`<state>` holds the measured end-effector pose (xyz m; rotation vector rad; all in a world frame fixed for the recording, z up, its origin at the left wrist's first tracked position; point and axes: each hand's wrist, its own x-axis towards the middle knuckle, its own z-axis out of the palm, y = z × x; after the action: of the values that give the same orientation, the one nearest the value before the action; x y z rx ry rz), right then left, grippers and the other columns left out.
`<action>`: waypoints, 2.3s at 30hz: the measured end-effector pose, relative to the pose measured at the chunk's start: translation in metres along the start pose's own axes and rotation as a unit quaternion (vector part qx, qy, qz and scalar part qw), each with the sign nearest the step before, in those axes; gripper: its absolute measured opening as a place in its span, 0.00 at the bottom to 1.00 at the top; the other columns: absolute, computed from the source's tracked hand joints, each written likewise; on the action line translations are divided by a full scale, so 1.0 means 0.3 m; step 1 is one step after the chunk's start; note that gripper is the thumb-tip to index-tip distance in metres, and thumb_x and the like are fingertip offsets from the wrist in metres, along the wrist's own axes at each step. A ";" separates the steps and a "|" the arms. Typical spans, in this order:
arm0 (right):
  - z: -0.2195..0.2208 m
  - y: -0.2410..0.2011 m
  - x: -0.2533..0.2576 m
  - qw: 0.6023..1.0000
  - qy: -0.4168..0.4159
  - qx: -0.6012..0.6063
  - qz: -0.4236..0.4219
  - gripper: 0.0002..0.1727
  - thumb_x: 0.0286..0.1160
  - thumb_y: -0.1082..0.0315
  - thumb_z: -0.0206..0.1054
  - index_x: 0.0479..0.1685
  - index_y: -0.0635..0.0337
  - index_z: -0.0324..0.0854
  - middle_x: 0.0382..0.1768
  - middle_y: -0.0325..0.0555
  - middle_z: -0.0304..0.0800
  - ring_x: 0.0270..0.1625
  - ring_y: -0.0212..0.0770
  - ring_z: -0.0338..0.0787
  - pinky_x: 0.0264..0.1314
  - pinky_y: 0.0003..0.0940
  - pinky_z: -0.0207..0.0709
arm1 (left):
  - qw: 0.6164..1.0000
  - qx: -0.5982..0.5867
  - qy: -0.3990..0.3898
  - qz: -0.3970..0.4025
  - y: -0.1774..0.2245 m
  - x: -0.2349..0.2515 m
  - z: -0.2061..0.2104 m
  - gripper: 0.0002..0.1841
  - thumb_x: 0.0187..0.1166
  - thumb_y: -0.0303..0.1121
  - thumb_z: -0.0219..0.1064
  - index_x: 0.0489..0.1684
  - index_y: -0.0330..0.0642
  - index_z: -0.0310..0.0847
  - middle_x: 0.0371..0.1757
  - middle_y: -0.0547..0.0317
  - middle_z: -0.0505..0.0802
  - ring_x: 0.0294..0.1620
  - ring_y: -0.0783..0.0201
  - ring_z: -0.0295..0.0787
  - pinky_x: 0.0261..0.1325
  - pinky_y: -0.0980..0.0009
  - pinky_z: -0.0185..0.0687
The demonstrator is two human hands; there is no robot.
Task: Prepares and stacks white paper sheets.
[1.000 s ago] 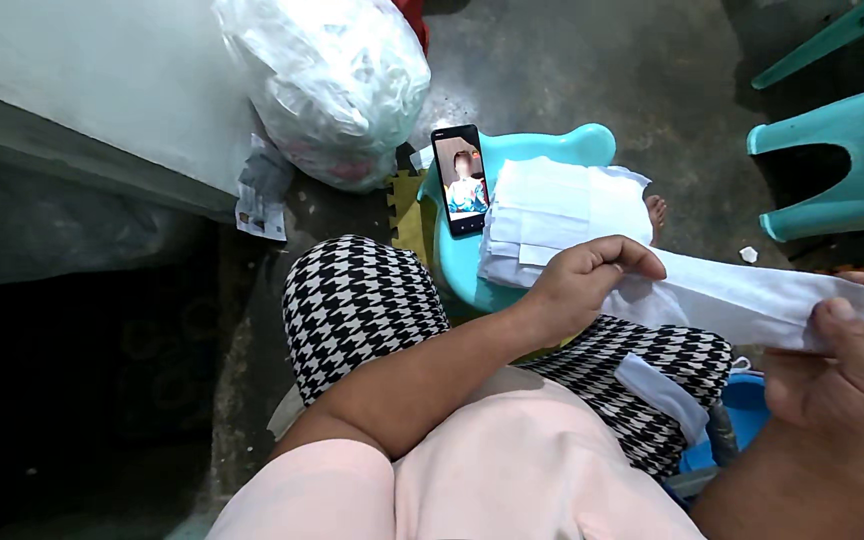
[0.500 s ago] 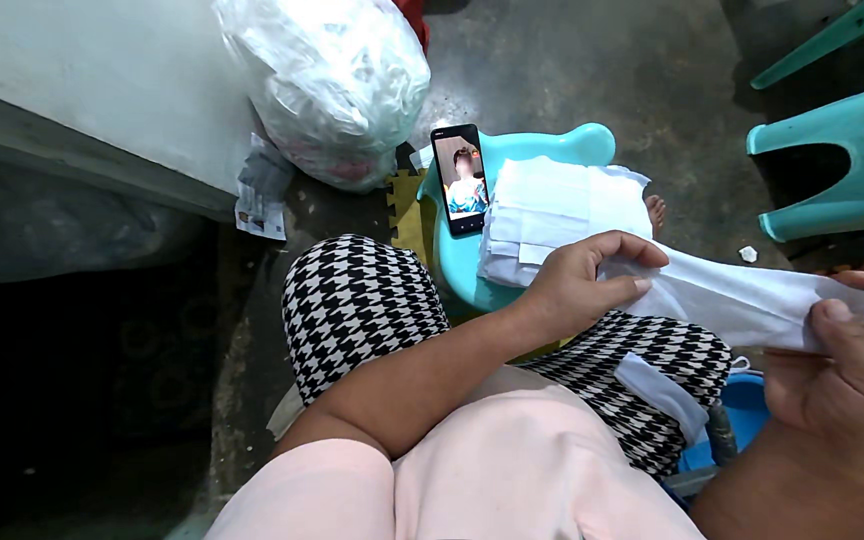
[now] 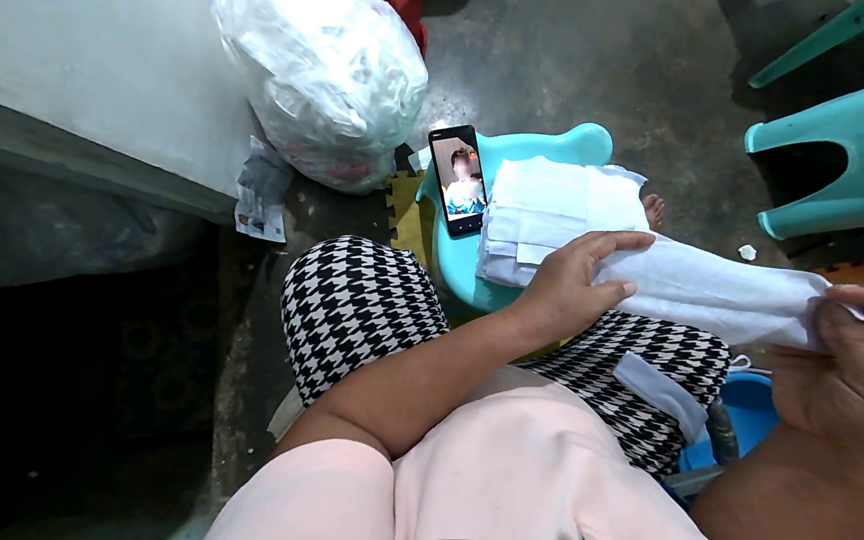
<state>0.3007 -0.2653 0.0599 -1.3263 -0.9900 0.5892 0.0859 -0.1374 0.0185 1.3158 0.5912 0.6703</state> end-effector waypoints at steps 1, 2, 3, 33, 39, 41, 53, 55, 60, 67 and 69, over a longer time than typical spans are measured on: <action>-0.004 -0.002 -0.001 1.000 0.001 -0.006 -0.007 0.13 0.81 0.77 0.60 0.52 0.49 0.85 0.45 0.29 0.92 0.45 0.29 0.92 0.53 0.29 0.89 | 1.000 0.006 -0.002 0.007 -0.002 -0.001 0.003 0.26 0.74 0.18 0.70 0.74 0.39 0.80 0.73 0.51 0.84 0.70 0.63 0.84 0.70 0.63 0.83; -0.007 -0.004 -0.001 1.000 0.001 -0.011 -0.014 0.13 0.81 0.77 0.60 0.52 0.49 0.85 0.45 0.29 0.92 0.45 0.29 0.92 0.53 0.28 0.89 | 1.000 0.012 -0.004 0.013 -0.003 -0.002 0.005 0.27 0.74 0.18 0.70 0.75 0.38 0.79 0.75 0.50 0.83 0.72 0.62 0.82 0.71 0.63 0.82; -0.011 -0.006 -0.001 1.000 -0.001 -0.014 -0.020 0.13 0.81 0.77 0.60 0.52 0.49 0.85 0.45 0.29 0.92 0.45 0.29 0.92 0.53 0.28 0.89 | 1.000 0.015 -0.005 0.018 -0.005 -0.002 0.008 0.27 0.74 0.18 0.70 0.76 0.38 0.78 0.76 0.49 0.82 0.73 0.62 0.81 0.72 0.62 0.82; 0.072 -0.122 -0.045 0.927 -0.331 -0.168 -0.047 0.12 0.87 0.63 0.57 0.55 0.44 0.86 0.50 0.26 0.90 0.52 0.20 0.87 0.57 0.17 0.82 | 0.965 -0.055 -0.247 0.076 0.028 -0.037 0.024 0.16 0.74 0.25 0.72 0.56 0.26 0.79 0.43 0.52 0.89 0.44 0.71 0.84 0.51 0.75 0.81; 0.069 -0.120 -0.048 0.927 -0.331 -0.173 -0.046 0.12 0.88 0.63 0.56 0.54 0.45 0.86 0.49 0.27 0.89 0.52 0.20 0.87 0.56 0.17 0.82 | 0.959 -0.061 -0.271 0.057 0.022 -0.033 0.017 0.09 0.77 0.26 0.70 0.47 0.28 0.82 0.37 0.58 0.88 0.39 0.76 0.82 0.46 0.78 0.79; 0.067 -0.121 -0.048 0.926 -0.329 -0.181 -0.045 0.12 0.87 0.63 0.56 0.54 0.45 0.86 0.48 0.27 0.90 0.51 0.20 0.87 0.56 0.17 0.82 | 0.957 -0.066 -0.274 0.061 0.016 -0.034 0.019 0.08 0.78 0.27 0.69 0.44 0.28 0.83 0.35 0.59 0.87 0.38 0.77 0.81 0.45 0.79 0.77; 0.059 -0.108 -0.046 0.923 -0.326 -0.199 -0.039 0.12 0.86 0.63 0.55 0.53 0.47 0.86 0.47 0.29 0.90 0.49 0.20 0.87 0.52 0.16 0.82 | 0.953 -0.066 -0.291 0.048 0.017 -0.031 0.011 0.06 0.80 0.27 0.67 0.42 0.30 0.83 0.32 0.63 0.84 0.34 0.79 0.77 0.40 0.81 0.73; 0.059 -0.106 -0.045 0.923 -0.327 -0.201 -0.038 0.13 0.86 0.63 0.55 0.53 0.48 0.86 0.46 0.29 0.90 0.48 0.20 0.87 0.52 0.16 0.81 | 0.953 -0.067 -0.292 0.046 0.017 -0.032 0.009 0.06 0.80 0.27 0.67 0.41 0.31 0.83 0.31 0.64 0.83 0.32 0.79 0.76 0.38 0.82 0.72; 0.060 -0.101 -0.044 0.922 -0.325 -0.205 -0.036 0.12 0.85 0.63 0.55 0.52 0.48 0.86 0.46 0.29 0.90 0.48 0.20 0.87 0.52 0.16 0.81 | 0.954 -0.052 -0.292 0.049 0.017 -0.029 0.005 0.07 0.80 0.29 0.67 0.41 0.31 0.83 0.27 0.66 0.81 0.28 0.80 0.72 0.34 0.83 0.68; 0.060 -0.100 -0.046 0.922 -0.324 -0.210 -0.031 0.12 0.85 0.63 0.55 0.52 0.49 0.86 0.46 0.29 0.90 0.48 0.20 0.87 0.52 0.16 0.81 | 0.953 -0.052 -0.296 0.036 0.018 -0.028 0.004 0.06 0.81 0.28 0.67 0.39 0.32 0.82 0.22 0.69 0.76 0.22 0.81 0.66 0.28 0.84 0.61; 0.059 -0.098 -0.046 0.921 -0.325 -0.210 -0.033 0.12 0.85 0.63 0.55 0.52 0.49 0.86 0.46 0.29 0.90 0.48 0.20 0.87 0.52 0.16 0.81 | 0.953 -0.050 -0.297 0.033 0.017 -0.028 0.004 0.07 0.81 0.28 0.67 0.39 0.32 0.82 0.21 0.69 0.76 0.22 0.82 0.66 0.27 0.84 0.61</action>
<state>0.2735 -0.2733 0.0838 -1.4913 -1.7776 0.8217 0.0805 -0.1437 0.0240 1.3605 0.0220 0.3210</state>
